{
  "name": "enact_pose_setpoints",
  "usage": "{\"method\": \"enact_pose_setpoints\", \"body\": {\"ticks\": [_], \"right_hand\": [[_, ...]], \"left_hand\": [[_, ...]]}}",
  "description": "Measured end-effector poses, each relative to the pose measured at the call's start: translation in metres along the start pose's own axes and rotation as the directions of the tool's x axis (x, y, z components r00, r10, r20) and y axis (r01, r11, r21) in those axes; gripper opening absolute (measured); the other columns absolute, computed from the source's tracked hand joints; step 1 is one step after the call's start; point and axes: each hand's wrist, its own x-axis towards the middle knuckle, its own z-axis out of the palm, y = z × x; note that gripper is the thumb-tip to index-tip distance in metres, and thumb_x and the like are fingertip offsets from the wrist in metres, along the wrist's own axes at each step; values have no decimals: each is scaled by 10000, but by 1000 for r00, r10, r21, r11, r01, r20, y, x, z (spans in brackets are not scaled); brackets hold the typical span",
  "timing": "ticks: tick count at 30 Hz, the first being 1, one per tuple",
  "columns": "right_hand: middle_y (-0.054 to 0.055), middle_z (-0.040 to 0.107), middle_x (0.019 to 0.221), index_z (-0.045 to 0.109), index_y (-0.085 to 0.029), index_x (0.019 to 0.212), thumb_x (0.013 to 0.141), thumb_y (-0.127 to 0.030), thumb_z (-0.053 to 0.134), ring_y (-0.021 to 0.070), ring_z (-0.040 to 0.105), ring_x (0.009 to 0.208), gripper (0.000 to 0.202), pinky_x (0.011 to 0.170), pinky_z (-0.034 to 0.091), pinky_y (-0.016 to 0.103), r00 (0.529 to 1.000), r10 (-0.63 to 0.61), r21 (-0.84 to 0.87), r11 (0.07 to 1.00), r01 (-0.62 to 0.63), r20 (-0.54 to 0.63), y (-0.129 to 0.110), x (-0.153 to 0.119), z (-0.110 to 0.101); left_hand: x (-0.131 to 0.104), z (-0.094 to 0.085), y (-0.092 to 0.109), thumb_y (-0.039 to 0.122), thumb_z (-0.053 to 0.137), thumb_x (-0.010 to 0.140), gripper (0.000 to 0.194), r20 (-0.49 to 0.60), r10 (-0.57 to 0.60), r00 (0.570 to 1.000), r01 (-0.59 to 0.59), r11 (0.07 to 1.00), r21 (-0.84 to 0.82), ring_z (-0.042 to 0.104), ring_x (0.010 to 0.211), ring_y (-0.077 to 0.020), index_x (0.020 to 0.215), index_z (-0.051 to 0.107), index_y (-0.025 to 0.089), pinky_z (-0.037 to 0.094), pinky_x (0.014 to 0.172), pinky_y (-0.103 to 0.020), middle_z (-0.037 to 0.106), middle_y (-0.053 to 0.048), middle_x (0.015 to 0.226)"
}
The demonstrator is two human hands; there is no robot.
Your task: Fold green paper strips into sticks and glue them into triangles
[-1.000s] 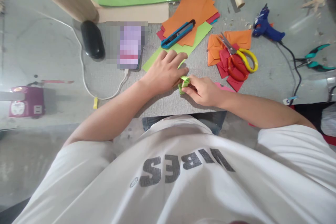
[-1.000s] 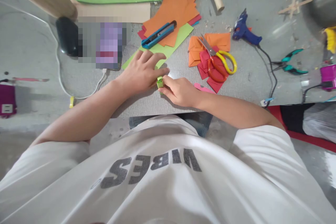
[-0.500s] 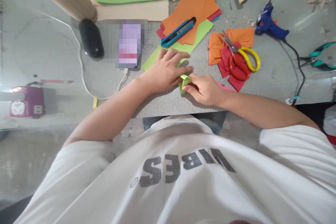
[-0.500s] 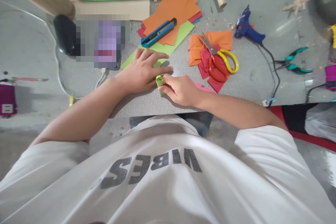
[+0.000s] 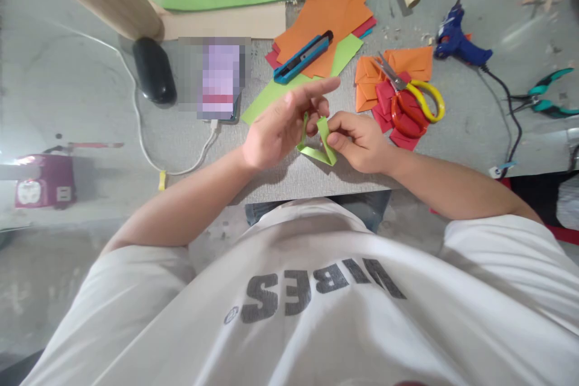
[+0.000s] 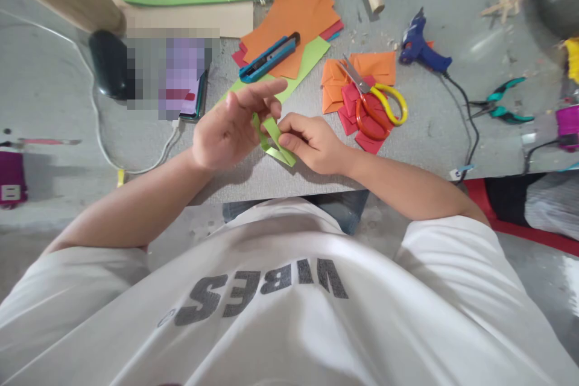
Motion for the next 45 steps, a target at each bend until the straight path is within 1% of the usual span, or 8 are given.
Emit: {"method": "enact_pose_setpoints", "body": {"ticks": [6, 17, 23, 26, 32, 37, 41, 45], "right_hand": [[0, 684, 838, 603, -289, 988, 1147, -878, 703, 187, 606, 725, 618, 696, 511, 357, 996, 90, 141, 986, -87, -14, 2, 8, -3], [-10, 708, 781, 610, -278, 918, 1134, -830, 783, 174, 668, 683, 618, 687, 556, 349, 992, 80, 282, 954, -104, 95, -6, 17, -12], [-48, 672, 677, 648, -259, 898, 1093, -838, 844, 134, 612, 601, 642, 619, 493, 297, 984, 120, 367, 916, -161, 131, -5, 19, -11], [-59, 642, 646, 674, -252, 898, 1060, -858, 872, 122, 608, 585, 657, 607, 491, 278, 976, 156, 422, 882, -208, 154, -4, 20, -11], [-61, 610, 694, 657, -251, 863, 1006, -795, 973, 108, 541, 586, 645, 578, 520, 269, 971, 183, 559, 794, -239, 156, -3, 22, -10], [-54, 595, 776, 626, -266, 882, 943, -863, 986, 116, 498, 611, 700, 553, 543, 286, 960, 267, 577, 773, -263, 80, 3, 21, -6], [-68, 485, 718, 562, -299, 902, 1058, -812, 892, 151, 485, 604, 630, 560, 516, 308, 920, 385, 577, 770, -273, -79, 5, 21, -8], [-58, 435, 723, 497, -321, 910, 1118, -727, 819, 174, 421, 594, 559, 616, 502, 363, 855, 430, 576, 792, -203, -289, 0, 25, -15]], "left_hand": [[1, 3, -10, 859, 213, 1262, 824, -49, -25, 998, 38, 960, 276, 835, 1083, -275, 1513, 720, 261, 704, 899, -442, 804, -129, 1201], [3, 1, -10, 897, 330, 1254, 704, 19, 19, 1000, -24, 938, 346, 889, 938, -258, 1395, 690, 309, 717, 787, -426, 814, -57, 1054], [8, -4, -8, 848, 766, 1143, 576, -14, -23, 1000, 24, 997, 67, 911, 879, -260, 1136, 775, 272, 723, 726, -377, 791, -5, 893], [14, -5, -5, 640, 1080, 967, 512, -86, -149, 985, 130, 973, -191, 873, 775, -221, 912, 764, 242, 703, 690, -319, 737, 20, 784], [15, 8, 5, 288, 1106, 972, 361, -230, -319, 920, 204, 887, -415, 827, 718, -179, 884, 761, 230, 647, 692, -276, 706, 40, 753], [11, 30, 14, 588, 828, 1205, 419, -404, -280, 871, 91, 900, -427, 739, 718, -156, 957, 783, 253, 586, 692, -269, 733, 2, 754], [9, 32, 6, 818, 465, 1271, 755, -513, -427, 745, 34, 792, -609, 617, 639, -143, 867, 740, 242, 507, 596, -282, 712, -36, 754], [9, 24, 3, 872, 486, 1234, 703, -517, -566, 642, 23, 688, -725, 783, 827, -207, 945, 706, 270, 614, 699, -304, 776, -54, 881]]}}
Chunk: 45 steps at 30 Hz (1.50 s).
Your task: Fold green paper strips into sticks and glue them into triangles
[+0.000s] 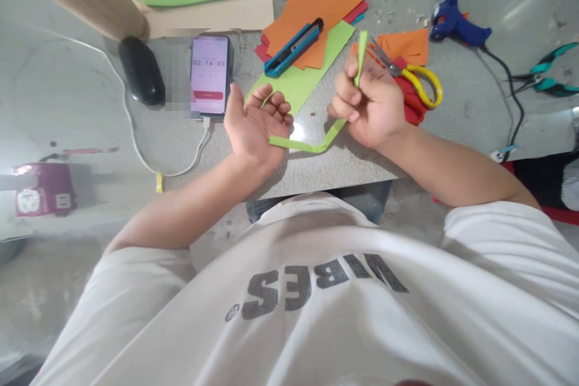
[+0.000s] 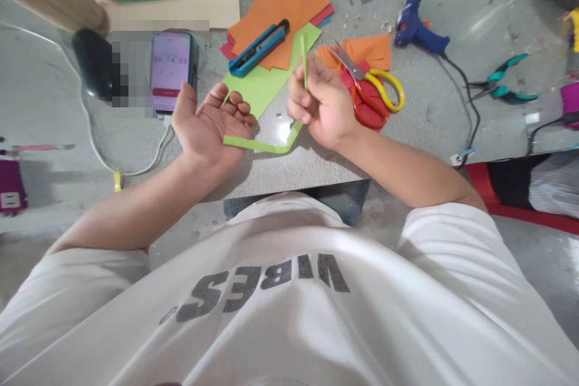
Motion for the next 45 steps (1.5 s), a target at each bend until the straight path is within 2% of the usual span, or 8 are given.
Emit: {"method": "enact_pose_setpoints", "body": {"ticks": [7, 12, 17, 22, 27, 34, 42, 45], "right_hand": [[-14, 368, 738, 467, -330, 853, 1110, -826, 732, 265, 476, 744, 619, 731, 505, 417, 983, -168, -37, 985, 166, -74, -5, 3, 2], [-29, 353, 760, 422, -323, 866, 1086, -770, 797, 247, 463, 744, 622, 754, 500, 400, 984, -134, 82, 986, 144, -115, 1, 1, 10], [-75, 411, 760, 502, -317, 916, 948, -775, 976, 173, 430, 662, 660, 681, 458, 347, 987, -103, 177, 981, 80, 122, 6, -10, 19], [-56, 584, 732, 635, -254, 856, 975, -766, 1009, 125, 495, 646, 645, 650, 452, 292, 942, -114, 113, 990, 82, 315, 6, -16, 24], [0, 784, 829, 701, -240, 848, 996, -749, 1000, 112, 521, 641, 608, 645, 466, 284, 911, -167, 91, 985, 143, 376, 7, -14, 23], [26, 800, 873, 720, -240, 858, 919, -778, 1049, 159, 686, 753, 634, 664, 496, 293, 927, -97, 71, 995, 76, 364, 9, -12, 21], [21, 792, 849, 728, -247, 899, 1008, -794, 966, 187, 751, 809, 606, 709, 520, 312, 902, -78, 43, 997, 66, 425, 10, -11, 18], [13, 771, 910, 743, -276, 956, 978, -881, 936, 208, 727, 855, 636, 791, 586, 359, 943, -100, -33, 993, 116, 317, 14, -11, 14]], "left_hand": [[-22, 26, 17, 677, 255, 1320, 660, 33, -38, 999, 45, 974, -223, 774, 1003, -190, 1051, 664, 233, 570, 814, -311, 803, -68, 1122], [-27, 34, 3, 564, 164, 1353, 705, 138, 52, 989, -32, 990, -139, 596, 687, -170, 891, 596, 252, 516, 714, -290, 527, -1, 745], [-18, 26, -4, 716, 524, 1293, 637, 245, 116, 962, -129, 991, 34, 494, 596, -158, 835, 507, 274, 536, 652, -280, 413, 43, 669], [-12, 13, -1, 593, 813, 1213, 583, 475, 155, 866, -247, 960, 136, 588, 599, -122, 831, 529, 256, 567, 650, -248, 528, 65, 664], [-12, 4, 1, 724, 1109, 889, 653, 612, 94, 785, -279, 936, 214, 720, 621, -149, 944, 640, 272, 618, 610, -252, 685, 76, 687], [-14, 8, 6, 475, 1117, 966, 463, 501, 6, 866, -170, 944, 282, 791, 601, -166, 909, 710, 261, 622, 559, -239, 683, 64, 641], [-6, -1, 15, 436, 1121, 960, 371, 503, -104, 858, -107, 921, 374, 827, 637, -219, 914, 803, 250, 677, 585, -308, 738, 23, 683], [-6, 2, 19, 411, 1035, 1057, 351, 412, -77, 908, -72, 940, 335, 828, 649, -213, 888, 772, 251, 675, 601, -300, 725, 27, 680]]}}
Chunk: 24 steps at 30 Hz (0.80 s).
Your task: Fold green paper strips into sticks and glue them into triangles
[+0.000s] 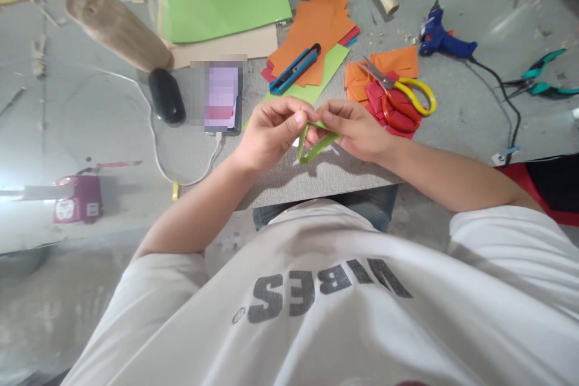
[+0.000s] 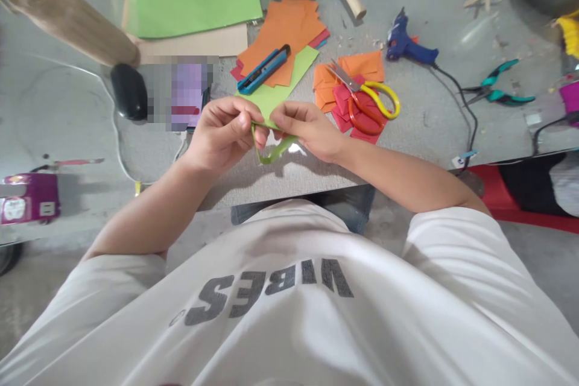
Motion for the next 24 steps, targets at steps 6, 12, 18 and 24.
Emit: {"method": "enact_pose_setpoints", "body": {"ticks": [6, 12, 18, 24], "right_hand": [[-7, 690, 873, 777, -311, 1047, 967, -902, 925, 200, 581, 789, 614, 712, 512, 371, 937, -221, -303, 943, 135, -270, 6, 1, -3], [-28, 657, 719, 740, -284, 879, 1013, -849, 916, 169, 584, 672, 606, 652, 511, 348, 933, -178, -292, 953, 84, -312, 1, 5, 7], [-15, 697, 750, 735, -274, 844, 1046, -796, 872, 163, 561, 666, 577, 628, 434, 352, 924, -181, -432, 902, 20, -337, 11, 4, 10], [17, 774, 825, 731, -282, 893, 1029, -903, 816, 194, 596, 713, 641, 720, 507, 387, 912, -230, -522, 853, 20, -340, 15, 6, 10]], "left_hand": [[3, 9, 7, 373, 897, 1175, 303, -221, 118, 968, -145, 983, -110, 803, 676, -168, 926, 747, 286, 646, 680, -261, 699, 54, 682], [-4, 18, -5, 351, 976, 1115, 376, -167, 187, 968, -198, 979, -54, 769, 639, -143, 857, 716, 264, 652, 659, -248, 706, 54, 687], [-7, 19, -13, 321, 1032, 1057, 404, -156, 239, 958, -246, 969, -23, 763, 608, -133, 809, 723, 242, 643, 617, -234, 711, 53, 678], [-6, 19, -9, 232, 1019, 1058, 405, -206, 235, 950, -241, 970, -6, 728, 567, -118, 793, 712, 234, 614, 604, -232, 706, 56, 673]]}}
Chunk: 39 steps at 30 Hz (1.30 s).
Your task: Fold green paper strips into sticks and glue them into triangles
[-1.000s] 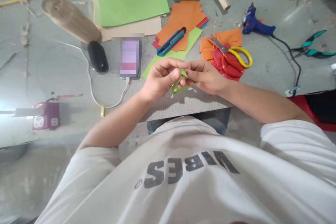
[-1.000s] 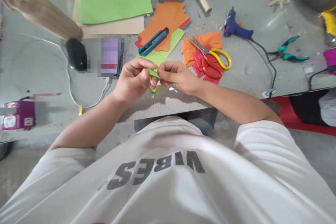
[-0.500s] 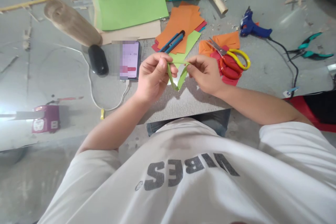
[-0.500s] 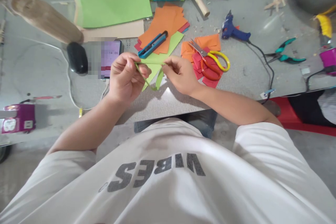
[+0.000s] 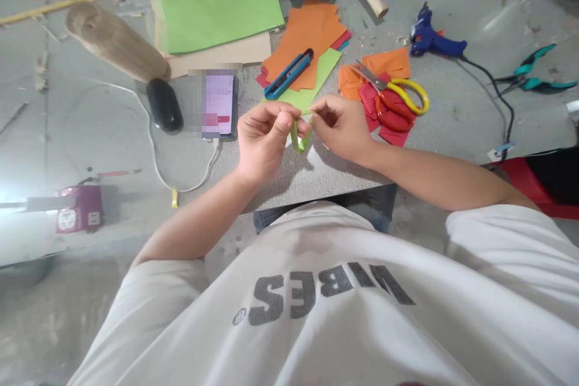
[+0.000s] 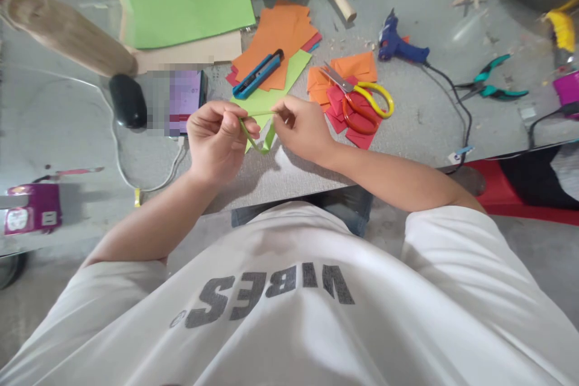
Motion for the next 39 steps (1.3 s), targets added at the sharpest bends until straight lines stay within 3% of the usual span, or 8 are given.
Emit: {"method": "enact_pose_setpoints", "body": {"ticks": [4, 8, 13, 18, 20, 25, 30, 39], "right_hand": [[23, 787, 854, 692, -294, 892, 1029, -883, 840, 215, 647, 760, 622, 767, 546, 395, 999, 1, -15, 1000, 0, 35, -1, 1, -2], [14, 788, 851, 723, -279, 902, 1118, -689, 817, 209, 671, 782, 472, 788, 514, 383, 993, -23, -94, 995, 34, 114, 5, 2, -6], [37, 831, 913, 782, -266, 997, 1127, -427, 779, 242, 693, 848, 207, 810, 452, 397, 974, -49, -360, 924, 128, 222, 16, 7, -12], [86, 845, 1003, 790, -261, 1146, 1143, -514, 739, 293, 708, 902, 259, 808, 450, 425, 967, -133, -505, 832, 228, 217, 20, 1, -17], [114, 845, 1048, 802, -249, 1155, 1186, -527, 660, 315, 723, 947, 314, 836, 482, 450, 926, -231, -517, 777, 360, 297, 19, -5, -19], [193, 882, 1330, 863, -203, 1326, 1258, -301, 487, 366, 781, 1253, 394, 1079, 604, 573, 691, -386, -440, 561, 701, 611, 18, -17, -16], [218, 844, 1537, 789, -152, 1593, 1261, -255, 512, 378, 702, 1582, 444, 1365, 550, 705, 656, -387, -408, 551, 728, 648, 22, -19, -13], [223, 743, 1681, 663, -103, 1713, 1271, -247, 481, 363, 626, 1725, 499, 1482, 482, 688, 592, -313, -392, 513, 764, 743, 19, -18, -16]], "left_hand": [[0, -2, -2, 291, 1036, 1052, 398, -16, -13, 1000, 13, 1000, 8, 818, 658, -163, 818, 717, 246, 662, 654, -258, 715, 53, 671], [4, -6, -4, 357, 1044, 1049, 370, -21, -40, 999, 40, 999, 32, 886, 762, -202, 857, 744, 256, 703, 703, -281, 753, 41, 707], [10, -7, -4, 330, 1040, 1050, 336, -12, -109, 994, 110, 992, 60, 863, 724, -184, 889, 754, 256, 701, 725, -285, 786, 33, 752], [15, -5, -2, 323, 1004, 1084, 300, -31, -129, 991, 130, 990, 50, 818, 688, -156, 927, 755, 267, 659, 706, -249, 780, 42, 733], [18, -5, -3, 314, 998, 1087, 299, -48, -130, 990, 132, 990, 47, 816, 694, -158, 924, 753, 262, 639, 695, -245, 784, 35, 733], [28, -11, -8, 305, 960, 1117, 312, -61, -85, 994, 89, 994, 67, 786, 670, -146, 885, 758, 252, 621, 679, -249, 776, 33, 727], [31, -19, -14, 379, 974, 1112, 336, 14, -21, 1000, 18, 985, 171, 797, 684, -135, 894, 753, 249, 651, 687, -232, 782, 38, 738], [33, -29, -18, 440, 940, 1144, 324, 137, 11, 991, -46, 965, 256, 826, 688, -143, 954, 749, 261, 623, 593, -219, 785, 38, 784]]}}
